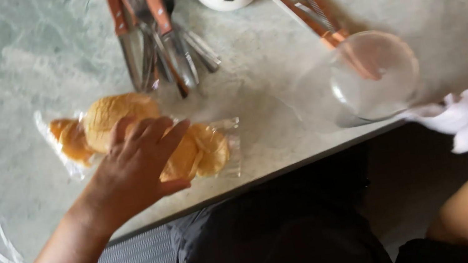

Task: Wiping and organizing various dining items including a toothpick holder, packaged food, a ceramic jar, and cutlery using a cloth.

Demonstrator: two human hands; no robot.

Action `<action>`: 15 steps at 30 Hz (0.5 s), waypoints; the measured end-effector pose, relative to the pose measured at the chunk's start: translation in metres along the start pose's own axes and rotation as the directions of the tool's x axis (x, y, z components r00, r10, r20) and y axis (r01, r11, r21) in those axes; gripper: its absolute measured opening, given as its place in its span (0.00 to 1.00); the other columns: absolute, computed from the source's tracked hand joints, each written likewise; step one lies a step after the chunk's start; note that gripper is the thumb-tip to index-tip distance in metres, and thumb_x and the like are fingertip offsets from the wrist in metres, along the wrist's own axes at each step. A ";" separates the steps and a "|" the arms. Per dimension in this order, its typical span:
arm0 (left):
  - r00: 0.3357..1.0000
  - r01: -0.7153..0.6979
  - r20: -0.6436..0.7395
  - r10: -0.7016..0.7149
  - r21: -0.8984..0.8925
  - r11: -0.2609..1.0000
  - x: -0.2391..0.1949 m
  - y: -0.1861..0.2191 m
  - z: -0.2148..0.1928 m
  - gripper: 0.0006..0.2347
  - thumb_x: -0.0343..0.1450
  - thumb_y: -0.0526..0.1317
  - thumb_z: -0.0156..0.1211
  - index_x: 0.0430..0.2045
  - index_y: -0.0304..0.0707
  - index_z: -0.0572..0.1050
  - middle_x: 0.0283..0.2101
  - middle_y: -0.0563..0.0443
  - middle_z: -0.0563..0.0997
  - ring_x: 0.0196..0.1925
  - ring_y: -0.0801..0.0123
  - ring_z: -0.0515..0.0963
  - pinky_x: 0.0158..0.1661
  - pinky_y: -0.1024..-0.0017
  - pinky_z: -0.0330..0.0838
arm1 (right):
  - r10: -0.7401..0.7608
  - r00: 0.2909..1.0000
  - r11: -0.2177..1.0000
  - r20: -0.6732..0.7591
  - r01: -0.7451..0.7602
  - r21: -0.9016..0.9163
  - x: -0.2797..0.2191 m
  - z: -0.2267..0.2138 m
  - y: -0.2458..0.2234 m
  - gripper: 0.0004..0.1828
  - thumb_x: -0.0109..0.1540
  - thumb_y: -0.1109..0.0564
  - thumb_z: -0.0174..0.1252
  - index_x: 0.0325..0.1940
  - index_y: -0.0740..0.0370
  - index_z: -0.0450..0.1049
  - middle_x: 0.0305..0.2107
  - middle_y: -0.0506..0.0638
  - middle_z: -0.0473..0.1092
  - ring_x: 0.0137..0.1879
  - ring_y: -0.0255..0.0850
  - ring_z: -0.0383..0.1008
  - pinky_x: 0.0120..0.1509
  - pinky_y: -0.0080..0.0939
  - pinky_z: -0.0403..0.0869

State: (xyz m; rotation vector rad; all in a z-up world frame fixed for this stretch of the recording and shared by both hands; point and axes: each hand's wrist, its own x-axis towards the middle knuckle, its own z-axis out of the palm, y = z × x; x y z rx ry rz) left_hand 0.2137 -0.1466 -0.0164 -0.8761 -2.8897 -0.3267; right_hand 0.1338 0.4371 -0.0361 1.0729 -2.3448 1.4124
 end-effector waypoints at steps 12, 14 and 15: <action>0.761 0.581 0.376 -0.528 -0.032 0.814 0.014 0.019 -0.023 0.35 0.61 0.56 0.76 0.59 0.45 0.64 0.50 0.51 0.80 0.51 0.65 0.84 0.50 0.68 0.81 | -0.132 0.981 0.970 0.141 0.098 0.224 0.054 0.182 -0.118 0.12 0.63 0.67 0.63 0.48 0.60 0.71 0.51 0.55 0.67 0.51 0.41 0.72 0.55 0.40 0.73; 0.765 0.633 0.304 -0.568 -0.190 0.751 0.012 0.022 -0.020 0.40 0.59 0.53 0.77 0.63 0.42 0.61 0.51 0.48 0.81 0.51 0.64 0.84 0.51 0.69 0.81 | -0.160 0.982 0.962 0.099 0.133 0.238 0.062 0.196 -0.121 0.13 0.64 0.65 0.63 0.52 0.58 0.74 0.53 0.56 0.68 0.52 0.40 0.75 0.55 0.37 0.77; 0.749 0.661 0.244 -0.616 -0.352 0.663 0.010 0.024 -0.019 0.44 0.57 0.51 0.79 0.67 0.39 0.58 0.52 0.45 0.82 0.51 0.62 0.85 0.51 0.69 0.81 | -0.184 0.981 0.953 0.067 0.161 0.255 0.066 0.203 -0.122 0.15 0.65 0.64 0.64 0.55 0.56 0.77 0.54 0.56 0.69 0.52 0.40 0.77 0.54 0.34 0.81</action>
